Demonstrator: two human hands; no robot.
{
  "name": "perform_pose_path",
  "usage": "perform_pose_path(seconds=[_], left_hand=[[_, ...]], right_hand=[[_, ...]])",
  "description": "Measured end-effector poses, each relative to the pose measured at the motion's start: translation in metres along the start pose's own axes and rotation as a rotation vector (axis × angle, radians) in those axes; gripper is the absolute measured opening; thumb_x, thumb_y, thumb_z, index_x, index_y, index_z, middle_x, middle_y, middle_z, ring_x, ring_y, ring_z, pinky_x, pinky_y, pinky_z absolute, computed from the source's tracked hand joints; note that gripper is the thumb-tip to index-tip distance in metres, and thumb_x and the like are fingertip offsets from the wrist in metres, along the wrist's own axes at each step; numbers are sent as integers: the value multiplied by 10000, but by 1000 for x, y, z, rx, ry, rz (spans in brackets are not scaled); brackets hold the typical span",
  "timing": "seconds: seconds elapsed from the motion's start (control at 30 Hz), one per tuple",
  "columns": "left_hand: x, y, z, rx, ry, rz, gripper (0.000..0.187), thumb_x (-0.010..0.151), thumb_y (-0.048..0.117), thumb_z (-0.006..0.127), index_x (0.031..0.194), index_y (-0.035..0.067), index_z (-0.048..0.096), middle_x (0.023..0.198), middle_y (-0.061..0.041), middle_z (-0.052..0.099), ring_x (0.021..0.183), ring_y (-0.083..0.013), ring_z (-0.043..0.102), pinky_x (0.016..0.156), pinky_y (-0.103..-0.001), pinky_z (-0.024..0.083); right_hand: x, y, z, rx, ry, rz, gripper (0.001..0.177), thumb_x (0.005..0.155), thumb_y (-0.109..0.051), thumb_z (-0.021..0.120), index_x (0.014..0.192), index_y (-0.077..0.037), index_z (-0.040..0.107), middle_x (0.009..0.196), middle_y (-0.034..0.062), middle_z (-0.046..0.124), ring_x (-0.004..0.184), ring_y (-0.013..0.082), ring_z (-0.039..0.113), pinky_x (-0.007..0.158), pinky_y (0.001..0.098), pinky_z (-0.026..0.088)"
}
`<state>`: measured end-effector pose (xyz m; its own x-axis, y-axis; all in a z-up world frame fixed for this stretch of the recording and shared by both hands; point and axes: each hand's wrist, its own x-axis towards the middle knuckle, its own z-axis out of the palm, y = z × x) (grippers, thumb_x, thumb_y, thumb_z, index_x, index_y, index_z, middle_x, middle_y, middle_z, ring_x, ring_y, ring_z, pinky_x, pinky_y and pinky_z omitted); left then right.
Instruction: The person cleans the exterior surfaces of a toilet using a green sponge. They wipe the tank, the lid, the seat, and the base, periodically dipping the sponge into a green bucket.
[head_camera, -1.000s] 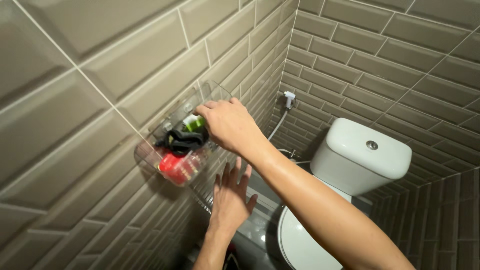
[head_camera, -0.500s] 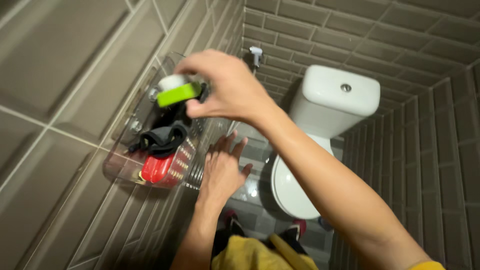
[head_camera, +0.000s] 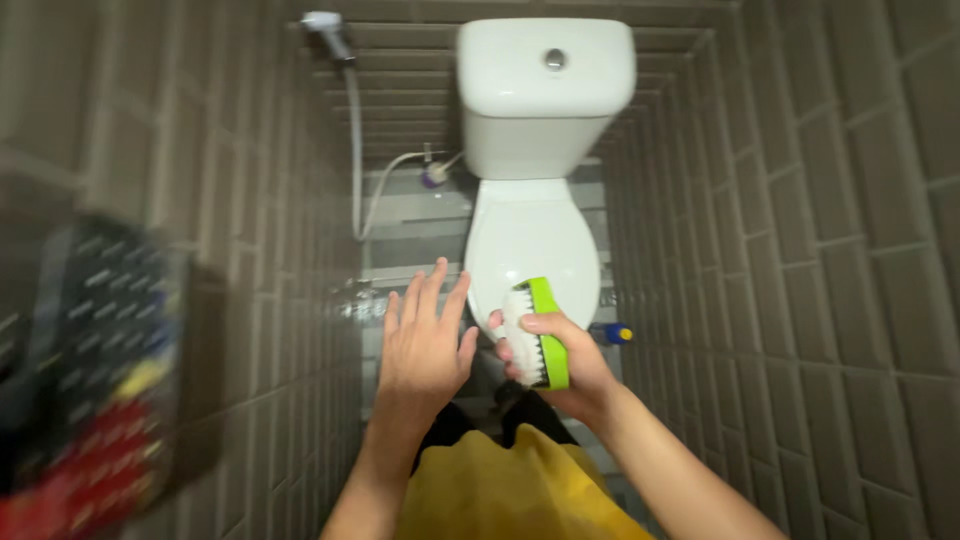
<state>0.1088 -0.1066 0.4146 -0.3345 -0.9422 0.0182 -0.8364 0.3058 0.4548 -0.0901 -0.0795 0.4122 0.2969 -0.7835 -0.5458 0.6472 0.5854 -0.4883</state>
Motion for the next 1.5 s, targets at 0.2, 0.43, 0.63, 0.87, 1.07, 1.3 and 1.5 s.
perform_pose_path(seconds=[0.2, 0.43, 0.63, 0.87, 1.07, 1.3, 1.5], left_hand=[[61, 65, 25, 15, 36, 132, 686, 823, 209, 728, 1458, 94, 495, 1558, -167, 415, 1403, -405, 415, 1113, -642, 331], [109, 104, 40, -28, 9, 220, 692, 815, 241, 727, 1446, 73, 496, 1556, -177, 405, 1403, -428, 393, 1117, -625, 326], [149, 88, 54, -31, -114, 246, 687, 836, 260, 732, 1449, 71, 486, 1563, -131, 406, 1422, -392, 390, 1116, -611, 323], [224, 21, 90, -25, -219, 359, 692, 831, 272, 728, 1449, 78, 486, 1584, -133, 368, 1433, -382, 370, 1126, -621, 297], [290, -56, 102, 4, -300, 480, 664, 867, 224, 686, 1469, 51, 465, 1601, -154, 357, 1435, -378, 371, 1117, -627, 315], [353, -99, 97, -92, -309, 477, 632, 836, 94, 649, 1440, 25, 476, 1561, -197, 397, 1436, -386, 388, 1112, -611, 334], [368, -128, 88, -237, -234, 475, 600, 827, 120, 660, 1402, 20, 524, 1535, -203, 428, 1371, -412, 419, 1100, -584, 368]], right_hand=[[3, -54, -46, 167, 7, -136, 508, 971, -325, 478, 1417, -84, 512, 1107, 125, 690, 918, 246, 688, 858, 416, 562], [6, -94, -95, 180, 117, -240, 546, 1044, -473, 381, 1404, -101, 553, 1011, 101, 683, 827, 235, 667, 752, 419, 558], [37, -86, -111, 266, 270, -243, 543, 1013, -490, 396, 1321, -91, 597, 949, 111, 672, 756, 239, 656, 688, 406, 560], [94, -70, -99, 360, 403, -300, 522, 970, -405, 392, 1321, -70, 583, 967, 135, 675, 760, 254, 658, 662, 400, 542], [205, -41, -104, 154, 783, -279, 514, 970, -364, 474, 1383, -63, 526, 1021, 116, 665, 833, 237, 677, 719, 377, 543], [310, -111, -80, -995, 1022, -580, 604, 931, -186, 711, 1484, -150, 472, 1196, 154, 629, 1011, 322, 654, 877, 438, 541], [401, -227, -70, -1660, 1225, -546, 523, 976, -187, 620, 1485, -125, 518, 1197, 257, 537, 1090, 433, 526, 898, 572, 440]])
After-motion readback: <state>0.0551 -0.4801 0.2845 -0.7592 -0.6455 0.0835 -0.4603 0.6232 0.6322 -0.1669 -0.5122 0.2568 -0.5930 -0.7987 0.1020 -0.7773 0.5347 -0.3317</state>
